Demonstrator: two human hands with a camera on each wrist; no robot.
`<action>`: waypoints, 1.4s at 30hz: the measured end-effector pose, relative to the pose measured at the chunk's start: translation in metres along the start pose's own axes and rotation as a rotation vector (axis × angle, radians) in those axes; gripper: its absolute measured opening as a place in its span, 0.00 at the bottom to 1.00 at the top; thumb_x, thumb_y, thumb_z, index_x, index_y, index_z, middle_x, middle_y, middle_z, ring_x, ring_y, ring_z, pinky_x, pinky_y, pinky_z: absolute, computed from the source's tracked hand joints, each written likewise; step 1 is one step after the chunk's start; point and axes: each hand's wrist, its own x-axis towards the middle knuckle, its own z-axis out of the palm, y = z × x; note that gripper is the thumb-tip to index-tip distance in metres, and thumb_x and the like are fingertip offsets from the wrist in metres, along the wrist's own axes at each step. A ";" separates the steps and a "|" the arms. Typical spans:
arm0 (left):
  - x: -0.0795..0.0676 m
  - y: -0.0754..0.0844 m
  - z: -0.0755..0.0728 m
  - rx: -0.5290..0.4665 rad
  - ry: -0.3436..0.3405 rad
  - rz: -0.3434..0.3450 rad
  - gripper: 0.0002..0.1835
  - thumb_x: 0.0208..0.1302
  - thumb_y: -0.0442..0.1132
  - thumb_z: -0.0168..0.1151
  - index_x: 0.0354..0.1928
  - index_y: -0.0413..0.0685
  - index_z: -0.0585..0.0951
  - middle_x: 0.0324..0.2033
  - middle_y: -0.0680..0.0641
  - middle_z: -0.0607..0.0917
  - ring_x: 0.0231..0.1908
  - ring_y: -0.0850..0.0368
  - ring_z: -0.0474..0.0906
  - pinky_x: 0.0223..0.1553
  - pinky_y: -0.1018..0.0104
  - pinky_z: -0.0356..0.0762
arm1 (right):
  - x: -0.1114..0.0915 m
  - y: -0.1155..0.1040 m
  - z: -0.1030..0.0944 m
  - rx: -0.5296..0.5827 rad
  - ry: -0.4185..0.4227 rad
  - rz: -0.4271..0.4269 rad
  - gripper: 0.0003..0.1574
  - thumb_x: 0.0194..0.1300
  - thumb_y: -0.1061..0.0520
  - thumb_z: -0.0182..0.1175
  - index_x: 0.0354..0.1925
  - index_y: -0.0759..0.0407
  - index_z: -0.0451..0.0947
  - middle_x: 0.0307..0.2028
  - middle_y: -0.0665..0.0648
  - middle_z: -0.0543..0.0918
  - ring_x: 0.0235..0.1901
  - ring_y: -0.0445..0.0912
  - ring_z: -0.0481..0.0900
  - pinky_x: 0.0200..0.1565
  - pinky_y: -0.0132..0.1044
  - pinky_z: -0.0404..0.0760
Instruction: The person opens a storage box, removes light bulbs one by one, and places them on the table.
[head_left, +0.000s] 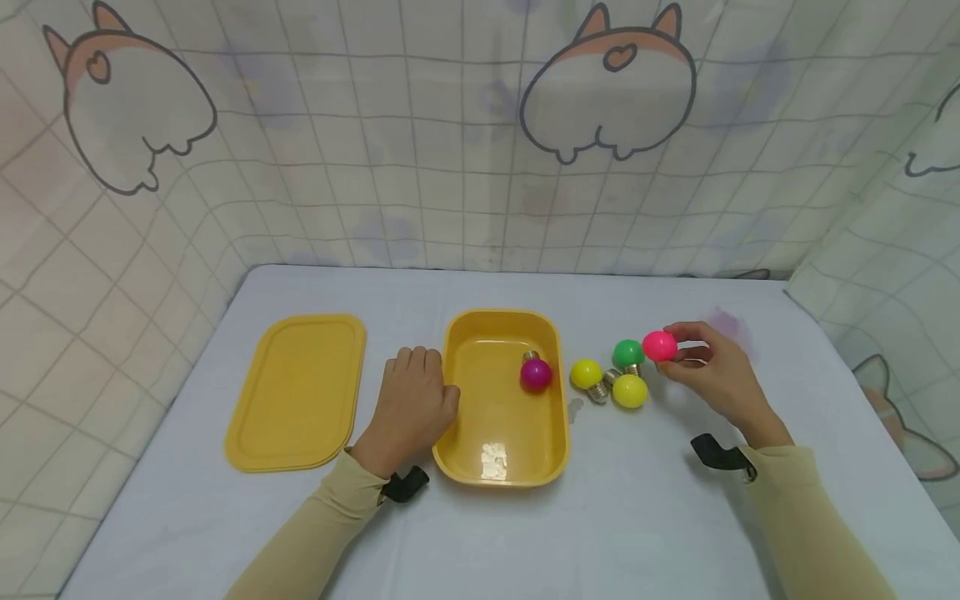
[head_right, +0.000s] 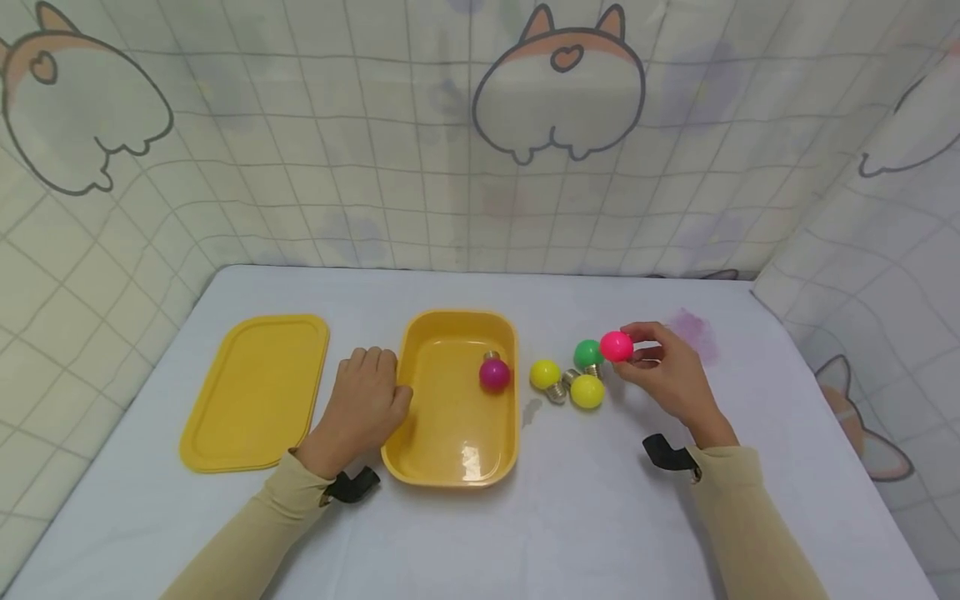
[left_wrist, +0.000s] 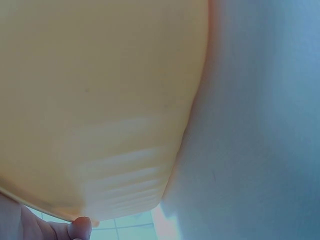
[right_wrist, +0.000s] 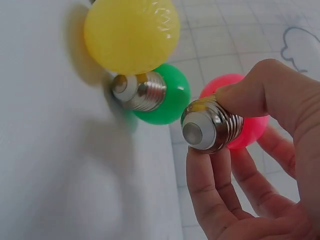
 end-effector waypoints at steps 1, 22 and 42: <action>0.000 0.000 0.000 -0.001 -0.001 -0.001 0.11 0.63 0.38 0.57 0.28 0.43 0.67 0.24 0.47 0.63 0.28 0.50 0.57 0.33 0.62 0.53 | 0.000 0.001 0.000 -0.006 -0.001 0.009 0.32 0.67 0.49 0.69 0.65 0.55 0.73 0.61 0.61 0.78 0.44 0.37 0.80 0.42 0.22 0.81; 0.001 0.000 -0.001 0.005 -0.002 -0.006 0.10 0.63 0.38 0.57 0.28 0.43 0.67 0.24 0.47 0.64 0.28 0.50 0.57 0.33 0.62 0.52 | -0.008 0.018 0.010 -0.036 -0.042 0.120 0.37 0.65 0.45 0.70 0.66 0.55 0.72 0.64 0.66 0.76 0.53 0.59 0.81 0.42 0.26 0.80; 0.000 -0.001 0.001 -0.001 0.022 0.000 0.11 0.61 0.38 0.56 0.26 0.44 0.66 0.23 0.48 0.62 0.27 0.51 0.57 0.33 0.63 0.51 | -0.009 0.020 0.012 -0.060 -0.073 0.183 0.46 0.63 0.35 0.69 0.70 0.55 0.69 0.65 0.66 0.76 0.58 0.63 0.80 0.48 0.41 0.85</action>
